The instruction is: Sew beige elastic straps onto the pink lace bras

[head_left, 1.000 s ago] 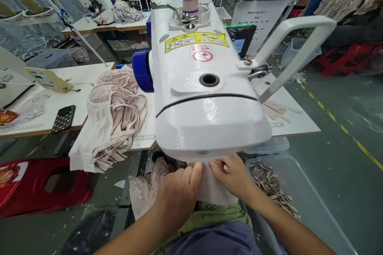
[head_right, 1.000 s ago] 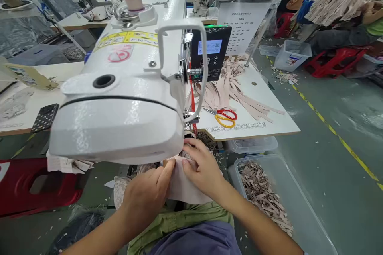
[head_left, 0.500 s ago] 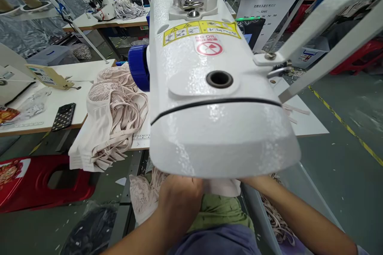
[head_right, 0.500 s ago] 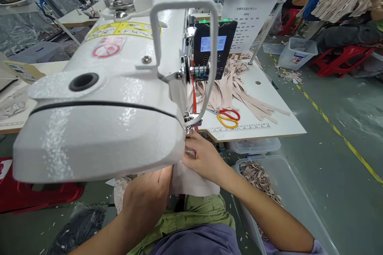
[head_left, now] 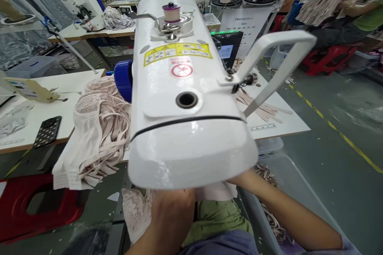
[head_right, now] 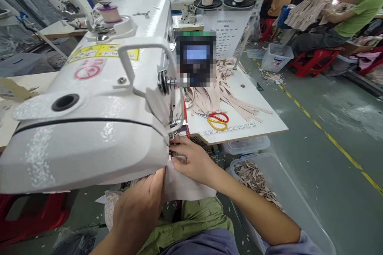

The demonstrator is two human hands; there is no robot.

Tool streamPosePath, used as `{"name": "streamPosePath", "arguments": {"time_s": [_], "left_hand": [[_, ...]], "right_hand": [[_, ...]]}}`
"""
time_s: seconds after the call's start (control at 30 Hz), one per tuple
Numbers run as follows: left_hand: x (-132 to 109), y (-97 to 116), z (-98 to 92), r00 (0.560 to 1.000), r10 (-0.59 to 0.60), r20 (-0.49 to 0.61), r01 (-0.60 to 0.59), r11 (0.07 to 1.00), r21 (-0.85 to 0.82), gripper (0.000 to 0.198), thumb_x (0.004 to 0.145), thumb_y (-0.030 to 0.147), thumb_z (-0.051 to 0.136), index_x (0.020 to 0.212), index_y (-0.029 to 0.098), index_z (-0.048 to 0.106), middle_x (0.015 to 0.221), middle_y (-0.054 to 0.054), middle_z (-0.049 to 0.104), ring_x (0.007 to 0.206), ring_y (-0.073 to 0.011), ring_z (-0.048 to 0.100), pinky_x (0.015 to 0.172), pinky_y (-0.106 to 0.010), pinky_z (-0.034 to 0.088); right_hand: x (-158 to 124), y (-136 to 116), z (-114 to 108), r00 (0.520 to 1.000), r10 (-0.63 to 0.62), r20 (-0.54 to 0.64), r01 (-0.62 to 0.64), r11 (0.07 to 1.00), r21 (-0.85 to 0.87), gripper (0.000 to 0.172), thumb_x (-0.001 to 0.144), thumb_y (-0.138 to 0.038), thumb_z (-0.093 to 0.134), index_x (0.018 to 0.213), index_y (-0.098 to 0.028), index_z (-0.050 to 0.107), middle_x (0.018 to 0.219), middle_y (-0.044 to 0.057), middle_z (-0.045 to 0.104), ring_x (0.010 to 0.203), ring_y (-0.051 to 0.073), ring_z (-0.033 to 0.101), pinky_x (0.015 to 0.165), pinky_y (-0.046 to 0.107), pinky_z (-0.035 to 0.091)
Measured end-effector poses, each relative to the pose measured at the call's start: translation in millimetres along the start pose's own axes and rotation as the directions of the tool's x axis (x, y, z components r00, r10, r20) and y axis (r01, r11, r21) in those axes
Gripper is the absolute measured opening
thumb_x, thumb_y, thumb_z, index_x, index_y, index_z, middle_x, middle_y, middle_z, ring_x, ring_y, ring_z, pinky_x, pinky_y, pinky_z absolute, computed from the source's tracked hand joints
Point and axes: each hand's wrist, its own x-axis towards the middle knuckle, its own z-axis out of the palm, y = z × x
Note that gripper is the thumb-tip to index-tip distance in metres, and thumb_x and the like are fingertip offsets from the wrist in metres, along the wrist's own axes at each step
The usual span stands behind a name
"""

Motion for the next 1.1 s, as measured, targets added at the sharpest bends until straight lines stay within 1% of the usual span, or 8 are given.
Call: {"name": "streamPosePath", "arguments": {"time_s": [0.33, 0.47, 0.63, 0.77, 0.83, 0.93, 1.0, 1.1], "left_hand": [[-9, -8, 4.9, 0.999, -0.03, 0.019, 0.031, 0.999, -0.043, 0.031, 0.087, 0.005, 0.046, 0.115, 0.012, 0.054, 0.062, -0.001, 0.065, 0.05, -0.0187, 0.063, 0.044, -0.031, 0.039], [-5, -6, 2.7, 1.0, -0.029, -0.007, 0.028, 0.996, -0.087, 0.032, 0.086, 0.004, 0.045, 0.115, 0.013, 0.056, 0.061, 0.0, 0.065, 0.047, -0.0178, 0.061, 0.044, -0.031, 0.037], [-4, -11, 1.4, 0.999, -0.043, -0.001, 0.043, 0.994, -0.102, 0.024, 0.091, 0.008, 0.044, 0.11, 0.013, 0.058, 0.07, -0.003, 0.071, 0.052, -0.0168, 0.065, 0.046, -0.029, 0.04], [-12, -14, 4.3, 0.989, -0.145, -0.008, 0.137, 0.952, -0.274, 0.024, 0.096, 0.015, 0.038, 0.108, 0.016, 0.059, 0.078, -0.005, 0.074, 0.064, -0.0184, 0.07, 0.054, -0.027, 0.047], [-15, -15, 5.2, 0.957, -0.283, 0.067, 0.283, 0.852, -0.44, 0.021, 0.097, 0.021, 0.039, 0.105, 0.018, 0.058, 0.079, -0.004, 0.074, 0.067, -0.0182, 0.071, 0.056, -0.025, 0.049], [-17, -19, 5.2, 0.829, -0.447, 0.336, 0.552, 0.56, -0.618, 0.022, 0.097, 0.036, 0.043, 0.098, 0.018, 0.057, 0.083, -0.005, 0.071, 0.069, -0.0175, 0.068, 0.051, -0.022, 0.047], [-17, -25, 5.2, 0.754, -0.411, 0.512, 0.652, 0.377, -0.657, 0.03, 0.096, 0.043, 0.043, 0.093, 0.018, 0.059, 0.084, -0.006, 0.069, 0.072, -0.0176, 0.066, 0.055, -0.023, 0.048], [-15, -28, 5.2, 0.728, -0.191, 0.659, 0.686, 0.186, -0.704, 0.035, 0.092, 0.048, 0.049, 0.095, 0.017, 0.066, 0.088, -0.006, 0.071, 0.079, -0.0193, 0.064, 0.069, -0.027, 0.05]], "right_hand": [[-11, 4, 0, 1.0, 0.004, -0.009, -0.004, 0.999, -0.047, 0.035, 0.082, -0.016, 0.058, 0.112, -0.027, 0.072, 0.131, 0.005, 0.065, 0.12, 0.025, 0.061, 0.105, 0.042, 0.05], [-12, 7, -1, 0.999, 0.016, -0.049, -0.017, 1.0, -0.009, 0.038, 0.082, -0.019, 0.057, 0.117, -0.025, 0.07, 0.13, 0.006, 0.065, 0.116, 0.026, 0.063, 0.101, 0.041, 0.053], [-10, 2, 0, 0.998, 0.054, -0.028, -0.053, 0.998, 0.035, 0.032, 0.081, -0.02, 0.06, 0.109, -0.029, 0.073, 0.128, 0.005, 0.066, 0.118, 0.028, 0.062, 0.103, 0.045, 0.05], [-12, 2, 3, 0.996, 0.089, -0.03, -0.087, 0.994, 0.067, 0.037, 0.081, -0.021, 0.057, 0.116, -0.026, 0.069, 0.128, 0.007, 0.064, 0.115, 0.027, 0.061, 0.094, 0.042, 0.053], [-15, 6, 4, 0.99, 0.137, -0.043, -0.134, 0.989, 0.062, 0.039, 0.082, -0.027, 0.059, 0.121, -0.024, 0.065, 0.131, 0.009, 0.061, 0.104, 0.026, 0.063, 0.081, 0.037, 0.055], [-23, 10, 3, 0.974, 0.221, -0.042, -0.221, 0.975, -0.004, 0.032, 0.084, -0.035, 0.059, 0.112, -0.02, 0.064, 0.105, 0.008, 0.068, 0.076, 0.02, 0.062, 0.063, 0.03, 0.05], [-32, 8, 3, 0.965, 0.261, -0.022, -0.262, 0.964, -0.049, 0.022, 0.088, -0.039, 0.056, 0.094, -0.02, 0.066, 0.077, 0.003, 0.066, 0.063, 0.017, 0.056, 0.056, 0.027, 0.043], [-52, -7, 4, 0.954, 0.299, 0.029, -0.298, 0.954, -0.021, 0.031, 0.092, -0.045, 0.051, 0.077, -0.021, 0.064, 0.063, 0.0, 0.059, 0.058, 0.015, 0.052, 0.053, 0.026, 0.037]]}}
